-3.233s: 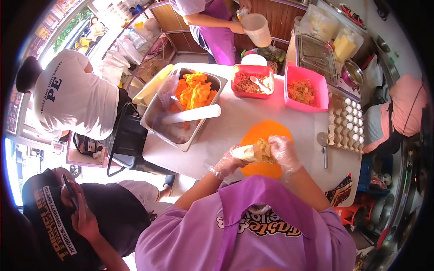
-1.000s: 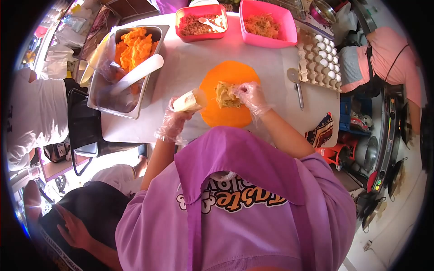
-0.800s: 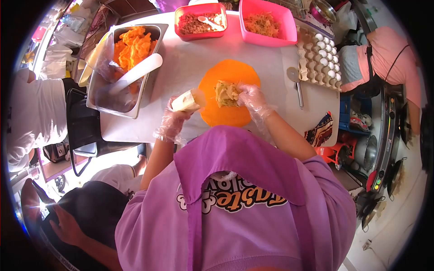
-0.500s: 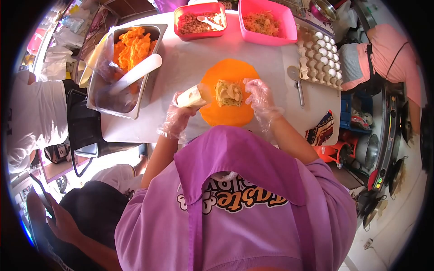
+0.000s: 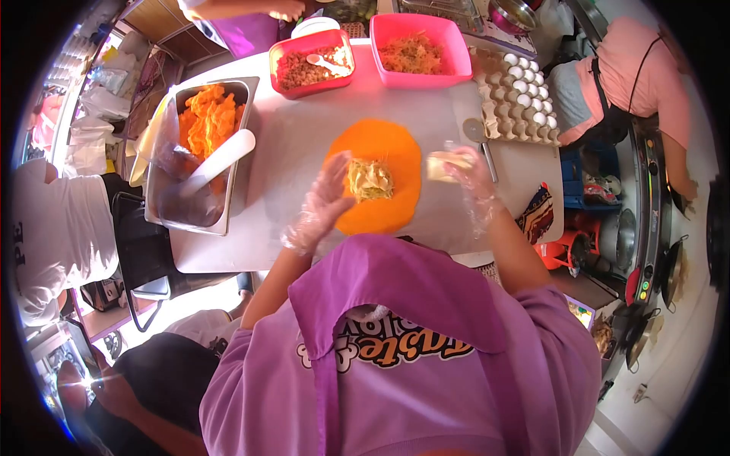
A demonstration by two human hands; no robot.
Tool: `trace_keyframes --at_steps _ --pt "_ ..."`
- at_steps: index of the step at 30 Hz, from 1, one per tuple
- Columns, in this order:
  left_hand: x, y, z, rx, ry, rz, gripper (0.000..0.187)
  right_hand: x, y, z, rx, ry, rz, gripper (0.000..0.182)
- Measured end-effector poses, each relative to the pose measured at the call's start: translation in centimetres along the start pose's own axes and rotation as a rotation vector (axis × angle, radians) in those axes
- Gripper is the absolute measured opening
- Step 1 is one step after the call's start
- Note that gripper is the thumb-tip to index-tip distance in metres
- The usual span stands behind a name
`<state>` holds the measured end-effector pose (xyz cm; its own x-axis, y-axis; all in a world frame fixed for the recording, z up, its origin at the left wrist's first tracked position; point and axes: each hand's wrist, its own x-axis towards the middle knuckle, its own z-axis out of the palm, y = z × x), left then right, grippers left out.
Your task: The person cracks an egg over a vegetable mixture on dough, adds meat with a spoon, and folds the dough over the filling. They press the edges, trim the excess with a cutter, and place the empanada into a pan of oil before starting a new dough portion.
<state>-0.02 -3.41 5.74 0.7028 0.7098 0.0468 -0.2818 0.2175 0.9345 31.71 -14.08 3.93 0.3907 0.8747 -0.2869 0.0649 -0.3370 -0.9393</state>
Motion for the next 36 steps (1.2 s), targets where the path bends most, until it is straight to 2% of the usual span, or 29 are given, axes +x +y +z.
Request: trace_keyframes --at_steps 1,2,3,5,6,7,8,9,11,13,15,17,18,20,23,25,26,28,29,31,33,35,36 --pt "-0.2 0.2 -1.3 -0.106 0.123 -0.070 0.071 0.4 1.4 -1.9 -0.246 0.160 -0.028 0.049" --pt "-0.4 0.4 -2.1 -0.213 0.251 -0.141 0.067 0.0 2.3 -3.1 -0.283 0.259 -0.213 0.048" --pt "-0.4 0.6 -2.7 -0.212 0.260 -0.136 0.067 -0.8 3.3 -4.4 -0.318 0.352 -0.396 0.047" --pt "-0.3 1.5 -3.6 -0.684 0.355 -0.179 0.069 -0.1 11.0 -8.8 -0.123 0.367 -0.286 0.043" --pt "0.1 2.1 -3.5 -0.809 0.384 -0.164 0.066 -1.0 9.9 -8.4 -0.119 0.341 -0.286 0.043" --pt "0.6 2.4 -3.4 -0.804 0.407 -0.151 0.066 -2.5 7.6 -8.4 -0.666 0.461 -0.344 0.043" --pt "1.1 2.7 -3.4 -0.920 0.331 -0.110 0.064 -3.4 4.5 -7.8 -1.214 0.573 -0.396 0.043" --pt "1.8 2.9 -3.1 -1.033 0.246 -0.068 0.061 -3.4 1.6 -6.4 -1.206 0.560 -0.406 0.043" --pt "3.7 2.9 -2.3 -1.013 0.306 -0.060 0.059 -3.3 -3.2 -1.9 -1.219 0.603 -0.632 0.042" --pt "5.8 2.5 -1.5 -1.041 0.505 -0.079 0.061 -1.4 -4.5 2.5 -0.826 0.329 -0.817 0.041" --pt "7.6 1.6 -0.8 -1.043 0.550 -0.052 0.053 -1.0 -8.2 8.4 -0.447 -0.015 -0.947 0.039" --pt "9.0 0.0 -1.2 -0.912 0.620 0.166 0.053 -2.3 -11.5 11.8 -0.499 -0.205 -1.018 0.040" --pt "8.0 2.1 -0.3 -0.945 0.533 0.070 0.050 -2.3 -11.8 12.8 -0.465 -0.214 -1.068 0.040" --pt "7.9 2.4 0.3 -0.908 0.612 0.141 0.046 -2.1 -11.7 15.0 -0.506 -0.189 -1.088 0.034" --pt "8.1 1.1 -1.9 -0.932 0.632 0.253 0.041 -1.2 -11.5 17.0 -0.370 -0.166 -1.138 0.025" --pt "7.6 2.1 -1.8 -0.901 0.687 0.041 0.040 -1.1 -11.7 17.6 -0.087 -0.275 -1.014 0.013" --pt "7.8 2.5 -1.8 -0.898 0.686 0.051 0.040 -1.4 -11.6 17.9 -0.085 -0.278 -1.023 0.013" --pt "8.1 3.3 -1.3 -0.902 0.732 0.039 0.043 -2.2 -11.8 18.8 0.092 -0.318 -0.708 0.006" --pt "8.2 3.3 -1.4 -0.904 0.730 0.035 0.043 -2.3 -11.7 19.1 0.090 -0.314 -0.706 0.006" --pt "8.6 4.6 -1.9 -0.672 0.553 0.201 0.054 -2.1 -11.8 19.8 0.010 -0.292 -0.592 0.012" --pt "8.4 5.3 -2.4 -0.569 0.485 0.129 0.059 -2.2 -12.0 21.1 0.044 -0.240 -0.567 0.010" --pt "8.8 5.2 -2.6 -0.463 0.075 0.328 0.061 -2.5 -11.6 21.8 0.083 -0.216 -0.648 0.009" --pt "8.7 6.3 -2.3 -0.354 0.064 0.359 0.056 -2.6 -11.5 22.0 0.132 -0.263 -0.616 0.009"
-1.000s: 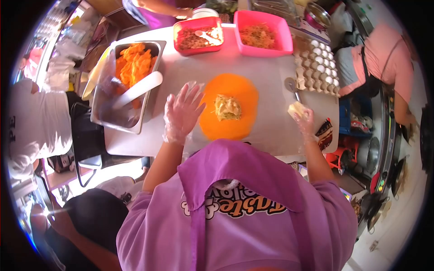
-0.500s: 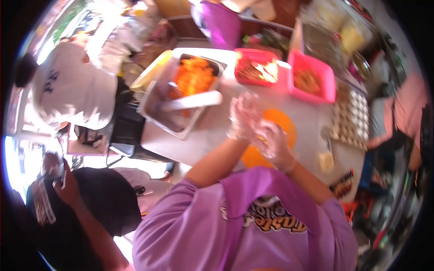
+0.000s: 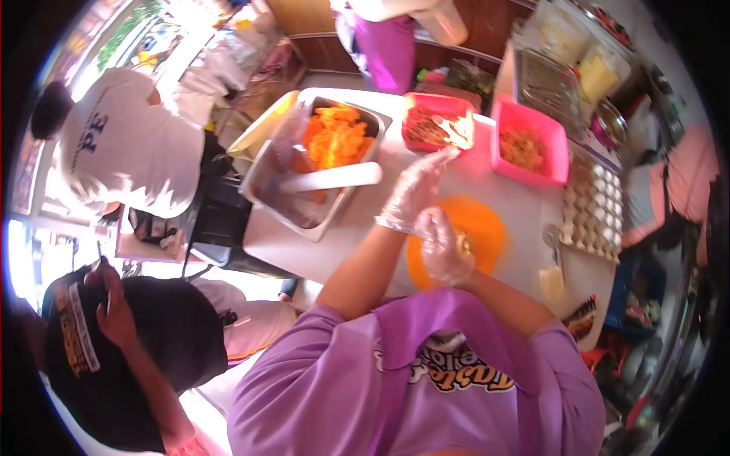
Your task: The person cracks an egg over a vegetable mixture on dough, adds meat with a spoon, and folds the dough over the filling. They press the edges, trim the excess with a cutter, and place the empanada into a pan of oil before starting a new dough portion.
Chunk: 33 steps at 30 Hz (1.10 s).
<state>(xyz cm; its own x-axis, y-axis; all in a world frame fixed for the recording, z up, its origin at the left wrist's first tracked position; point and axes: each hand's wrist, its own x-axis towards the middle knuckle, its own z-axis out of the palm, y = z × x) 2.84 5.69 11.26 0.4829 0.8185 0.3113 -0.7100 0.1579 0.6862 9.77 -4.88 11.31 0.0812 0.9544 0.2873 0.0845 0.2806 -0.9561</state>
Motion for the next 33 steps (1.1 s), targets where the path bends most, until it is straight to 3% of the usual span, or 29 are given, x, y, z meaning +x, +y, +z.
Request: trace_keyframes --at_steps 2,3,4,5,6,9,11,12,13,15,18,20,21,23,24,25,28,29,31,32,33 --pt "0.6 -0.5 -1.6 -0.104 0.486 -0.335 0.027 0.4 0.7 0.1 0.121 -0.047 -0.021 0.009" --pt "0.3 -1.4 -3.0 -0.287 0.596 -0.326 0.025 0.2 1.3 0.4 0.101 -0.028 -0.006 0.009" --pt "-0.4 -1.8 -2.3 -0.087 0.498 -0.051 0.028 0.1 2.2 0.8 0.158 -0.030 0.021 0.008" --pt "-0.4 -2.3 -2.0 0.138 0.536 0.086 0.047 -0.1 2.9 1.0 0.217 -0.035 0.044 0.008" --pt "-0.5 -2.4 -1.8 0.127 0.532 0.078 0.047 -0.4 3.6 0.9 0.205 -0.027 0.049 0.008" --pt "-2.3 -1.6 -2.3 0.673 0.278 -0.006 0.060 -1.3 4.7 0.1 0.222 -0.192 0.117 0.006" --pt "-3.1 -1.8 -3.3 0.849 0.187 -0.034 0.066 0.1 3.7 -1.4 0.145 -0.595 0.016 0.006" --pt "-3.8 -2.1 -4.1 0.969 0.177 -0.073 0.064 1.7 2.7 -2.4 -0.142 -0.803 0.038 0.009" --pt "-4.8 -2.2 -5.1 1.088 0.167 -0.114 0.063 2.9 2.8 -3.2 -0.144 -0.805 0.043 0.009" --pt "-6.8 -1.8 -7.6 1.324 0.143 -0.199 0.060 5.8 3.7 -4.8 -0.535 -0.694 -0.196 0.019" --pt "-11.7 -0.8 -11.1 1.676 0.106 -0.332 0.057 12.2 7.3 -7.0 -0.731 -0.606 -0.229 0.022" --pt "-12.5 -1.3 -12.6 1.991 0.033 -0.404 0.054 16.6 10.5 -7.4 -0.525 -0.280 0.239 0.019" --pt "-12.8 -1.2 -12.5 1.990 0.041 -0.401 0.054 18.8 12.7 -7.4 -0.412 -0.114 0.463 0.023" --pt "-13.1 -0.8 -12.3 2.123 -0.014 -0.524 0.055 22.4 22.4 -9.0 -1.246 -0.207 0.009 0.028" --pt "-13.0 -0.8 -12.3 2.122 -0.007 -0.519 0.055 23.1 22.8 -8.9 -1.478 -0.315 0.036 0.031" --pt "-12.8 -0.9 -12.3 2.113 -0.004 -0.537 0.055 23.9 23.1 -8.8 -1.486 -0.314 0.027 0.031" --pt "-12.8 -0.8 -12.2 2.059 0.016 -0.568 0.054 25.0 20.7 -7.0 -1.270 -0.037 0.525 0.031" --pt "-12.7 -0.7 -12.2 2.020 0.019 -0.582 0.053 25.5 18.6 -7.1 -1.276 -0.042 0.517 0.031" --pt "-12.4 -0.6 -12.2 2.014 0.023 -0.591 0.054 25.9 15.7 -8.1 -1.414 -0.453 0.266 0.031" --pt "-12.6 -0.7 -12.0 2.011 0.018 -0.604 0.055 26.6 20.9 -9.4 -0.813 -0.208 0.225 0.019" --pt "-12.7 -0.6 -11.9 1.999 0.019 -0.618 0.055 26.6 13.7 -8.4 -0.173 0.116 0.891 0.024"
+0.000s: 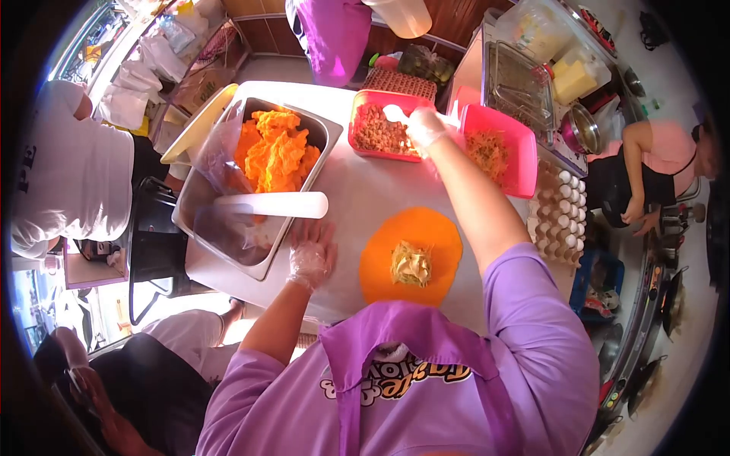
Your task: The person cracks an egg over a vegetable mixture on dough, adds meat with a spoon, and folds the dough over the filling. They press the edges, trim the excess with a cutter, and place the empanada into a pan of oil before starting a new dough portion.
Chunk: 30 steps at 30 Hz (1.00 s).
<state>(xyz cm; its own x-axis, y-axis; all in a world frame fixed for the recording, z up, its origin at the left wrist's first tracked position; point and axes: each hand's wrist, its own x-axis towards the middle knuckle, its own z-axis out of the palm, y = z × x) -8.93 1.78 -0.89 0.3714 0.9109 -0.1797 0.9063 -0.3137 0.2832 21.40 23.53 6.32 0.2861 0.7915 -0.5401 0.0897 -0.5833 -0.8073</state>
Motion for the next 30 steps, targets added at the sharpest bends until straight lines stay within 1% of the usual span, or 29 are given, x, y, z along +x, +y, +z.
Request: trace_keyframes --at_steps 2,3,4,6,7,8,10,11,12,14,15,16,18,19,21,22,24,25,26,28,29,30 --pt "0.2 0.0 -0.4 0.026 0.068 0.053 0.052 -1.6 -1.4 -1.0 0.241 0.006 0.037 0.023" --pt "0.2 0.0 -0.2 0.020 0.064 0.049 0.052 -3.5 -2.3 -1.4 -0.007 0.022 -0.091 0.017" --pt "0.2 0.0 -0.2 0.018 0.064 0.046 0.053 4.7 2.6 -2.5 -0.013 0.020 -0.088 0.017" --pt "0.2 0.0 -0.1 0.013 0.062 0.037 0.053 17.8 13.2 -4.1 -0.362 -0.019 -0.770 0.016" --pt "0.2 0.0 -0.2 -0.005 0.061 0.036 0.053 6.2 5.3 -1.7 -0.641 0.222 -0.328 0.039" --pt "0.2 0.0 -0.3 -0.022 0.060 0.034 0.053 3.0 3.6 -0.7 -0.644 0.216 -0.328 0.039" --pt "0.1 0.0 -0.4 -0.020 0.048 0.024 0.054 1.0 2.9 0.2 -0.852 0.214 -0.581 0.027" --pt "0.1 0.1 -0.4 -0.016 0.039 0.021 0.054 1.2 2.9 0.3 -0.848 0.154 -0.610 0.039" --pt "0.1 0.1 -0.3 -0.017 0.039 0.018 0.054 2.3 3.4 0.6 -0.850 0.151 -0.612 0.039" --pt "0.1 0.0 -0.1 -0.023 0.013 -0.002 0.055 4.5 4.4 1.2 -1.238 0.004 -0.747 0.046" --pt "0.1 0.0 -0.1 -0.025 0.014 -0.005 0.055 2.9 3.8 1.0 -1.187 -0.015 -0.759 0.048" --pt "0.1 0.0 -0.1 -0.020 0.007 -0.003 0.055 3.6 4.3 1.4 -1.191 -0.019 -0.760 0.048" --pt "0.1 0.0 -0.2 -0.019 0.000 -0.006 0.056 3.9 4.5 2.4 -1.281 0.084 -0.876 0.038" --pt "0.1 0.0 -0.3 -0.042 -0.007 -0.007 0.056 3.7 4.6 2.6 -1.283 0.079 -0.878 0.038" --pt "0.2 0.0 -0.3 -0.067 -0.013 -0.008 0.055 2.7 4.4 2.6 -1.274 0.060 -1.034 0.028" --pt "0.2 0.0 -0.2 -0.056 -0.005 -0.004 0.055 1.4 3.9 2.7 -1.277 0.058 -1.034 0.028" --pt "0.2 0.1 -0.2 -0.049 0.004 -0.002 0.055 -1.5 3.0 3.4 -0.936 -0.035 -0.756 0.025" --pt "0.2 0.1 -0.4 -0.040 -0.007 -0.006 0.056 -1.8 3.3 3.9 -0.784 -0.006 -0.734 0.027" --pt "0.2 0.1 -0.5 -0.030 -0.017 -0.010 0.056 -1.8 3.6 4.3 -0.785 -0.007 -0.735 0.027" --pt "0.2 0.0 -0.3 -0.027 -0.006 -0.004 0.056 -2.0 4.0 5.1 -0.792 0.156 -1.028 0.030" --pt "0.2 0.0 -0.2 -0.024 0.006 0.003 0.056 -2.1 4.2 5.0 -0.735 0.093 -0.889 0.028" --pt "0.2 -0.1 -0.2 -0.023 0.005 0.004 0.056 -3.0 3.5 4.9 -0.733 0.094 -0.889 0.028"
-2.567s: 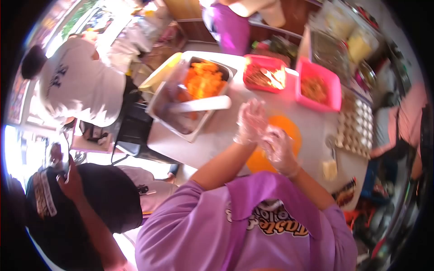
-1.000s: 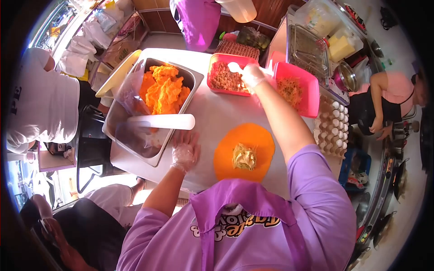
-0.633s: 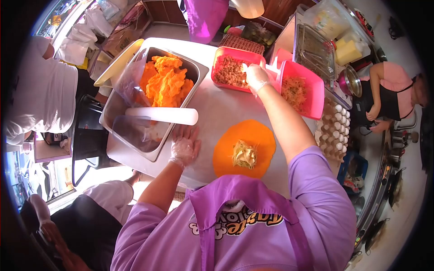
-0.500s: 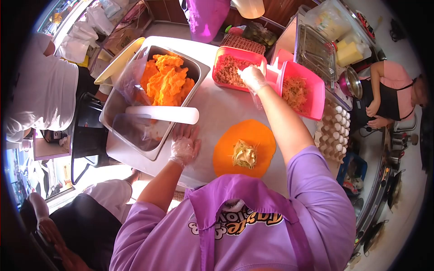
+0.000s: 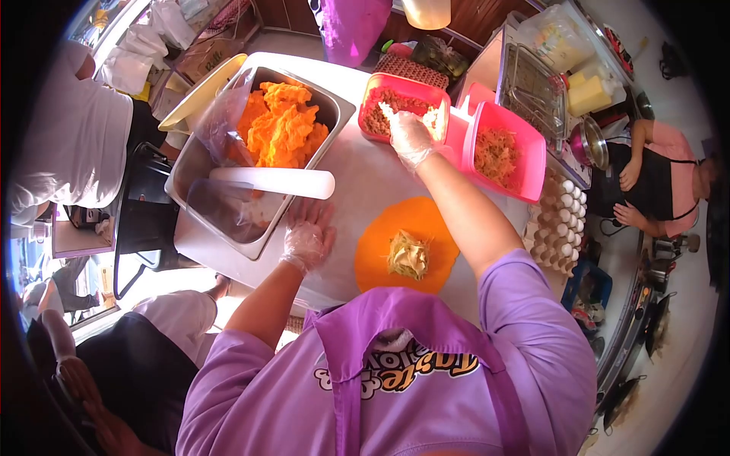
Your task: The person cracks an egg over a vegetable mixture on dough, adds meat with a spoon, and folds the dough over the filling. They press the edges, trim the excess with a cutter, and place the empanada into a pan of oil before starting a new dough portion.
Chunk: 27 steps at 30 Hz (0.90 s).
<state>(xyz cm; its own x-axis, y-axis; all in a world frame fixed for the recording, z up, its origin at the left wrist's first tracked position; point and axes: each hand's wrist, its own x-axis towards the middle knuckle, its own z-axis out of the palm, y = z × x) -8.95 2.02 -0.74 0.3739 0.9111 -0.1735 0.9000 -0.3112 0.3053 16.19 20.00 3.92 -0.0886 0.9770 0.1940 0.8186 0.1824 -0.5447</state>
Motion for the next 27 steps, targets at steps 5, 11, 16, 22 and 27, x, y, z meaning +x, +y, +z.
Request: trace_keyframes --at_steps 5,11,16,22,27 --pt "0.0 0.1 0.0 0.011 -0.017 -0.009 0.057 1.4 3.3 0.6 -0.557 -0.203 -0.308 0.033" --pt "0.0 0.1 0.0 0.003 -0.027 -0.015 0.056 2.9 8.8 2.1 0.024 -0.216 -0.121 0.025" --pt "-0.1 0.1 0.0 0.028 -0.002 -0.003 0.056 2.5 8.2 1.6 0.890 -0.165 0.371 0.009" --pt "0.1 -0.1 0.6 0.040 0.016 0.012 0.055 0.4 8.0 -0.8 0.812 -0.195 0.405 0.010" --pt "0.3 -0.7 1.2 0.097 0.049 0.034 0.056 -3.4 6.3 -2.5 1.049 -0.136 0.249 0.015"
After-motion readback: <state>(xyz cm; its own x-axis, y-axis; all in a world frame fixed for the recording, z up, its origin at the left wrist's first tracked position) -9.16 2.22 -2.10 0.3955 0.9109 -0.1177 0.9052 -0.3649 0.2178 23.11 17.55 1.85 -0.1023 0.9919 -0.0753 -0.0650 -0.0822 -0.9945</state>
